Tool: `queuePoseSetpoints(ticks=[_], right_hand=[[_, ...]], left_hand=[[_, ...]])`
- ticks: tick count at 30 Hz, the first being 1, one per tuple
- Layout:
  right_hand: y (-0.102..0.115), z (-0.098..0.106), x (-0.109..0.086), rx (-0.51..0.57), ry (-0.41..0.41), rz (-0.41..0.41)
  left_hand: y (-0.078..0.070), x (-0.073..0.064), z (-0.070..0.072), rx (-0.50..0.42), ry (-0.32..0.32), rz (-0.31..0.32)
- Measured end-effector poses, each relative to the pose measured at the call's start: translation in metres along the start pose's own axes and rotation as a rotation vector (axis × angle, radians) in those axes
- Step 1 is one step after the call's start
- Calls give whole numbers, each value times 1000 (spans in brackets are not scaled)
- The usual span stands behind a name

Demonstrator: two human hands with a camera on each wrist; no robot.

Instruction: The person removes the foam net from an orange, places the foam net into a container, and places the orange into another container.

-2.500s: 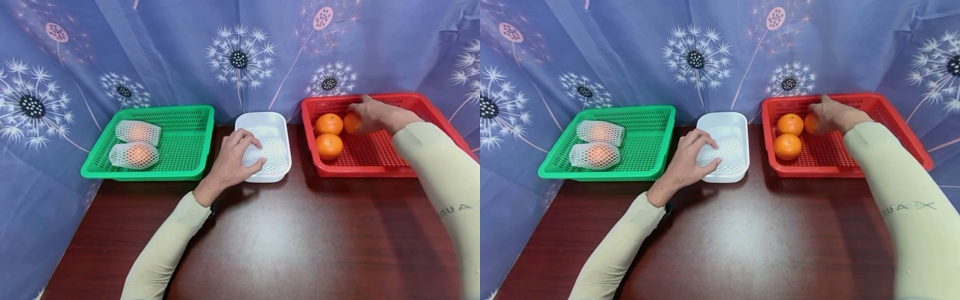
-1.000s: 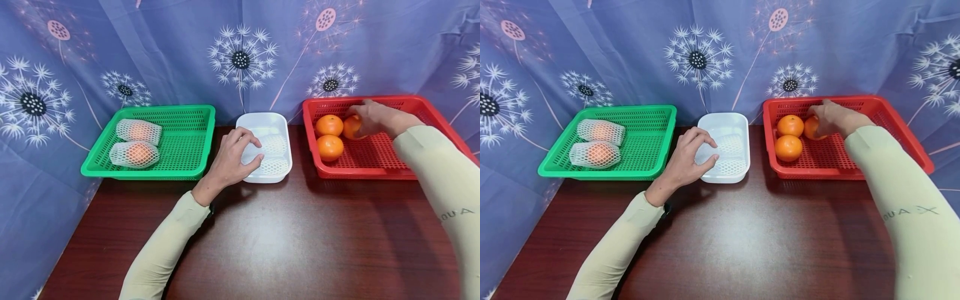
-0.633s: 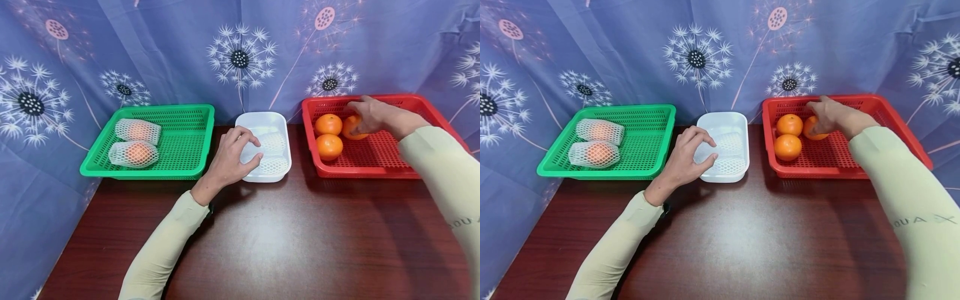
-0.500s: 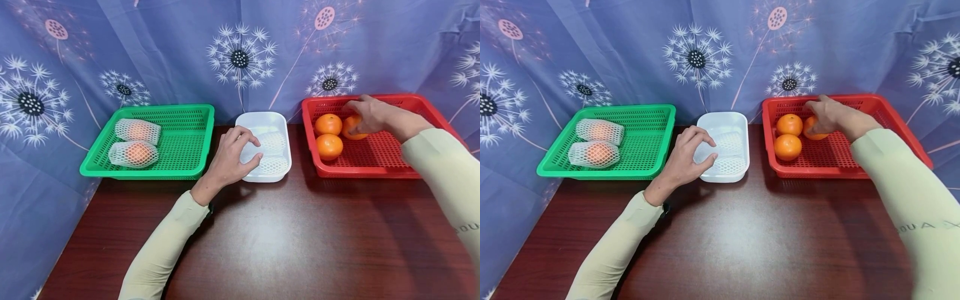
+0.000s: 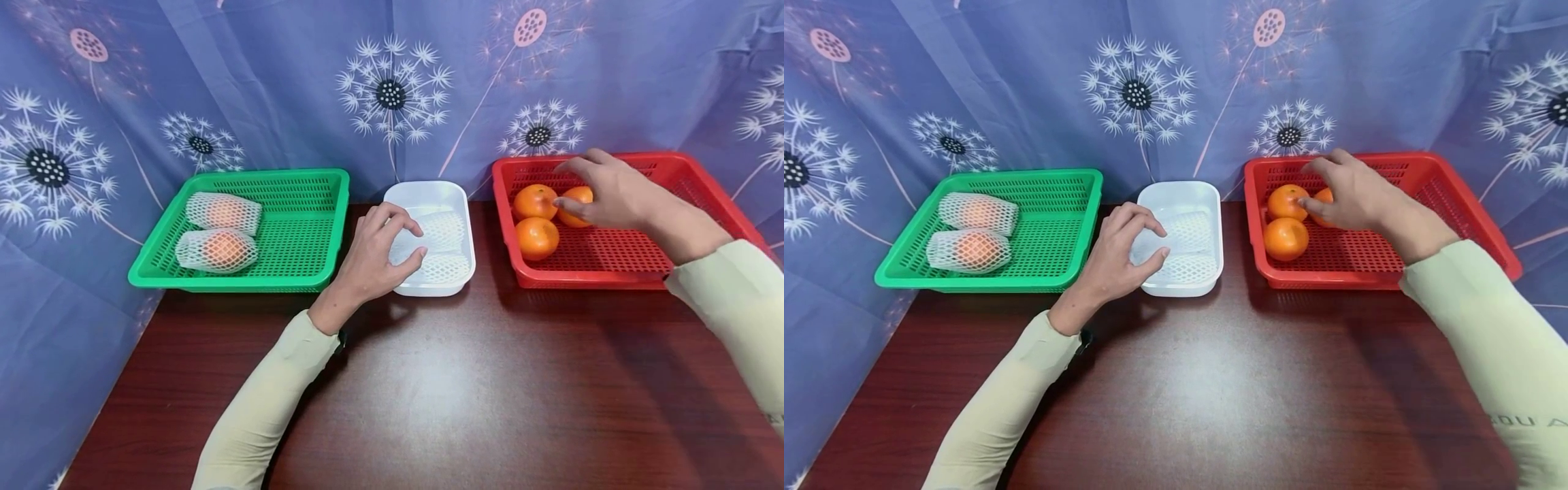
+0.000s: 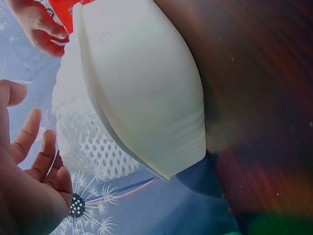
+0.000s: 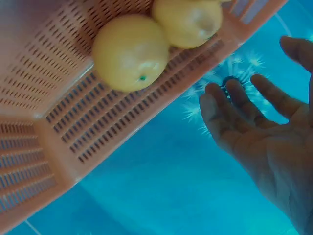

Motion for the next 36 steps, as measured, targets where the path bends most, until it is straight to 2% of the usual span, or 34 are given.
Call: queuePoseSetpoints(ticks=[10,13,21,26,30,36], right_hand=[[54,7,-28,107,-252,93],[67,5,-33,118,-285,116],[84,-3,-45,145,-298,134],[88,-8,-53,161,-314,131],[93,-10,-59,165,-349,129],[104,-14,-68,174,-426,184]], left_hand=[[-4,-2,9,0,-27,4],[-6,-4,14,-10,-44,5],[-10,-6,37,-46,-106,-15],[-12,-9,50,-18,-133,-30],[-13,-13,57,41,-144,-32],[-13,-18,65,112,-144,-23]])
Point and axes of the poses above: each hand's wrist, its own x-axis towards the middle knuckle, its own z-axis out of the back of the hand, y = z × x, the point moved 8 cm from there along x, towards the middle knuckle, and after that the axes turned 3 degrees about -y, right-handed, at the moved point
